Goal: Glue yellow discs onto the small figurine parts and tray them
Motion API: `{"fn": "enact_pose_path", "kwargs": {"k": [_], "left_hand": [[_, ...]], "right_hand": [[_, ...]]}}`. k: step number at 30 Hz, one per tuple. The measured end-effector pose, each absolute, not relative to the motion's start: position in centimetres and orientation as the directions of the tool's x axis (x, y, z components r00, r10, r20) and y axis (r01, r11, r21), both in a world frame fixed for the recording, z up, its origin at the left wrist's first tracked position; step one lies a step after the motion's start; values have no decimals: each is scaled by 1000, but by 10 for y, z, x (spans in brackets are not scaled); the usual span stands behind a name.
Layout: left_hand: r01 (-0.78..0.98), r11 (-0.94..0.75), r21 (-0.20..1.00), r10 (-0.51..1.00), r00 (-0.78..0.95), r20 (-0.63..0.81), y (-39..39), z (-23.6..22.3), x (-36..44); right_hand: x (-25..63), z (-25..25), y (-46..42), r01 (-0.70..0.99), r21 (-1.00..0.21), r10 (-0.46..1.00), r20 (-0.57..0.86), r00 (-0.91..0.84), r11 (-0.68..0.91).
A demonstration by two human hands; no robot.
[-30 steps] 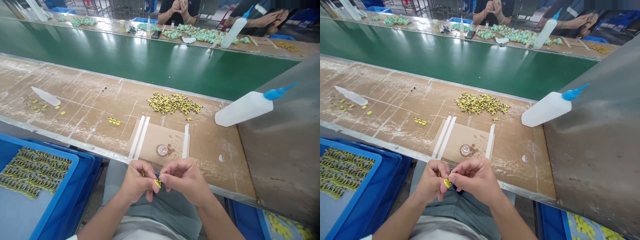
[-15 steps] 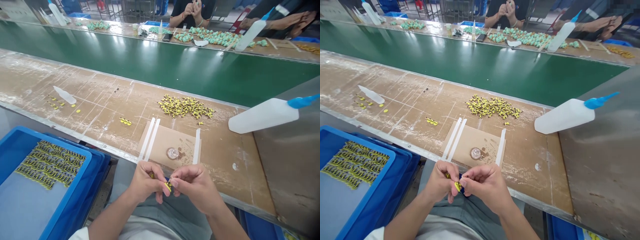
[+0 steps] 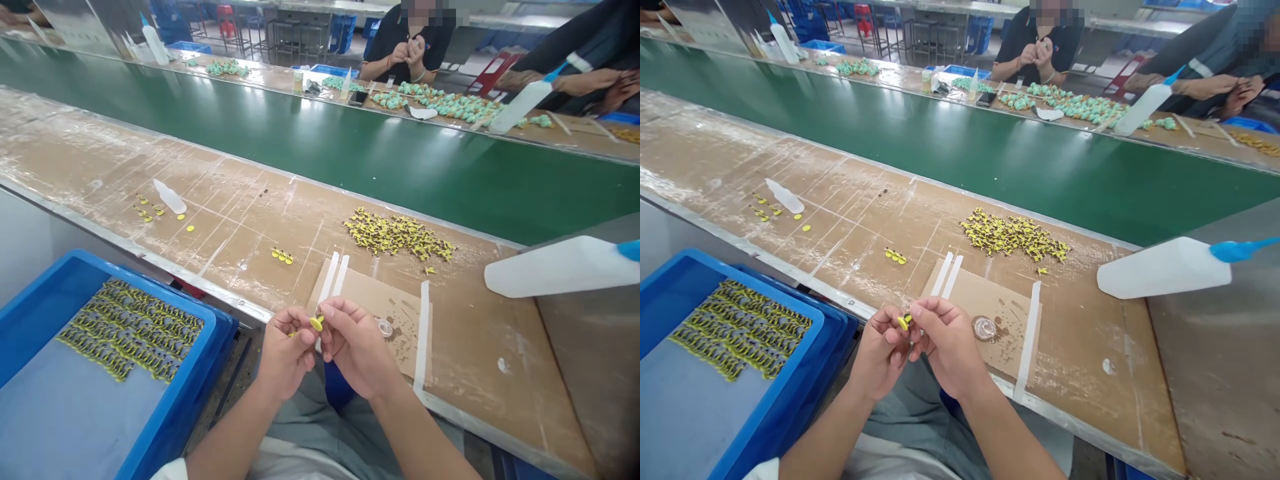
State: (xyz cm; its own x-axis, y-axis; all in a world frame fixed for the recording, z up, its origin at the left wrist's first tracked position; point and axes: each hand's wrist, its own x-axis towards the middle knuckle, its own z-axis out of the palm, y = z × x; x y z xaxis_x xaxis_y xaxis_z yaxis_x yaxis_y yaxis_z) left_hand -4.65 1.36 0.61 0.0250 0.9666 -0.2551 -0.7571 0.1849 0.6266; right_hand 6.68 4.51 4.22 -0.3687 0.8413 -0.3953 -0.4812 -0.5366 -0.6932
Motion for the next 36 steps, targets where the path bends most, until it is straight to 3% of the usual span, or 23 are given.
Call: {"fn": "enact_pose_path", "kwargs": {"k": [3,5,7,9,15,23,27,31,36], "left_hand": [[-800,162,577,937,-59,-344,19,11,-66],[-854,166,493,893,-82,-442,23,14,-78],[-899,162,406,855,-77,-512,25,17,-88],[-926,151,347,839,-66,-540,26,17,-96],[-956,152,249,880,17,-474,23,15,-107],[-955,175,238,895,54,-443,23,14,-108],[-955,170,243,903,52,-426,22,15,-103],[-937,238,256,904,117,-412,20,19,-93],[-891,387,237,865,262,-427,16,25,-78]], "right_hand": [[49,31,68,-291,-889,928,-295,-228,-354],[41,17,86,84,-995,996,-64,-63,-59],[38,3,104,422,-892,986,163,-30,160],[36,-8,118,548,-800,967,243,-76,244],[33,-23,131,669,-664,941,281,-191,334],[35,-21,126,702,-613,925,328,-193,363],[40,6,86,601,-691,912,357,-200,402],[48,24,51,397,-824,865,203,-459,404],[67,25,42,404,-834,811,85,-579,376]]}}
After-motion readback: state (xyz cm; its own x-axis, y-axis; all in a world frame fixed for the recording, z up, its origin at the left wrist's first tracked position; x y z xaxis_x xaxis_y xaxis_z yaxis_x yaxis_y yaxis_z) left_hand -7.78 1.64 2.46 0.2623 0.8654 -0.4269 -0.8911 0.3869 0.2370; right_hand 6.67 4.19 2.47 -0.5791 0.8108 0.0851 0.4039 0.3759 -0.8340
